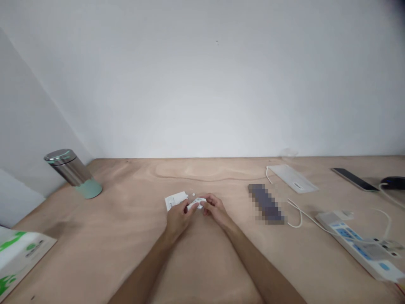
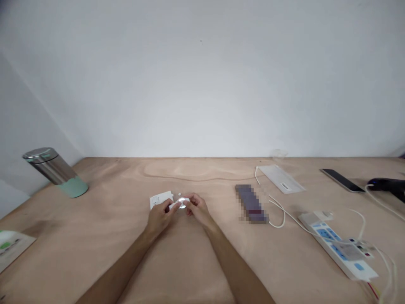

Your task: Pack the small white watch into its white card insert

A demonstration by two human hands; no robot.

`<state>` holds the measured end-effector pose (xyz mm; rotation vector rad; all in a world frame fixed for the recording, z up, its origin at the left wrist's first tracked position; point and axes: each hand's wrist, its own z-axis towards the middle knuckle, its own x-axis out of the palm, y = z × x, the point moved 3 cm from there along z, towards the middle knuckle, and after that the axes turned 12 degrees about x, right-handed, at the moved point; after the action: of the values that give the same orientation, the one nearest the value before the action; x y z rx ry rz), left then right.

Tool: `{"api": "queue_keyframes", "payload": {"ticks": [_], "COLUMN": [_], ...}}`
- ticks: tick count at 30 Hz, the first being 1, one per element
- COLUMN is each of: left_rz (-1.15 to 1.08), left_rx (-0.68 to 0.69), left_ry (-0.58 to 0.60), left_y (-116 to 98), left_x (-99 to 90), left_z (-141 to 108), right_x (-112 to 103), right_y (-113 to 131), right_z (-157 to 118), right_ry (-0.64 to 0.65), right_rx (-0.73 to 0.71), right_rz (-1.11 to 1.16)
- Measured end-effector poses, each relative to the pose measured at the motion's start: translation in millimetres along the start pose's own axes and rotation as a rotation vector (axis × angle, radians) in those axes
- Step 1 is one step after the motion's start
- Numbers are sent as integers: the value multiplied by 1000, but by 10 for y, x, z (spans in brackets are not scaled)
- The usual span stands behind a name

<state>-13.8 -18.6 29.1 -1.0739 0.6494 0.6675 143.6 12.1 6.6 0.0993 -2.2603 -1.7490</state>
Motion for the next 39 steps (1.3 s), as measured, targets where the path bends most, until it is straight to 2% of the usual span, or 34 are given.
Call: {"api": "queue_keyframes", "payload": {"ticks": [2, 4, 9, 15, 19, 26, 33, 39], "left_rz": [75, 146, 282, 294, 222, 46, -42, 35], "left_rx": [-59, -45, 208, 207, 202, 300, 301, 214], "left_ry": [-33, -84, -174, -56, -27, 45, 18, -1], "left_y": [22, 68, 177, 271, 293, 133, 75, 21], "left_x": [-45, -91, -105, -14, -29, 18, 113, 149], "left_z": [-4, 12, 76, 67, 69, 57, 30, 19], "right_x": [-30, -63, -94, -87, -102, -113, -114, -55], "right_y": [-5, -9, -3, -2, 0, 54, 6, -47], "right_z": [17, 29, 35, 47, 39, 13, 8, 26], "right_ry": [-55, -117, -197, -267, -356, -471, -523, -514], "right_rx": [-11, -20, -23, -29, -53, -148, -147, -169], "right_rz": [32, 63, 78, 34, -46, -198, -157, -346]}}
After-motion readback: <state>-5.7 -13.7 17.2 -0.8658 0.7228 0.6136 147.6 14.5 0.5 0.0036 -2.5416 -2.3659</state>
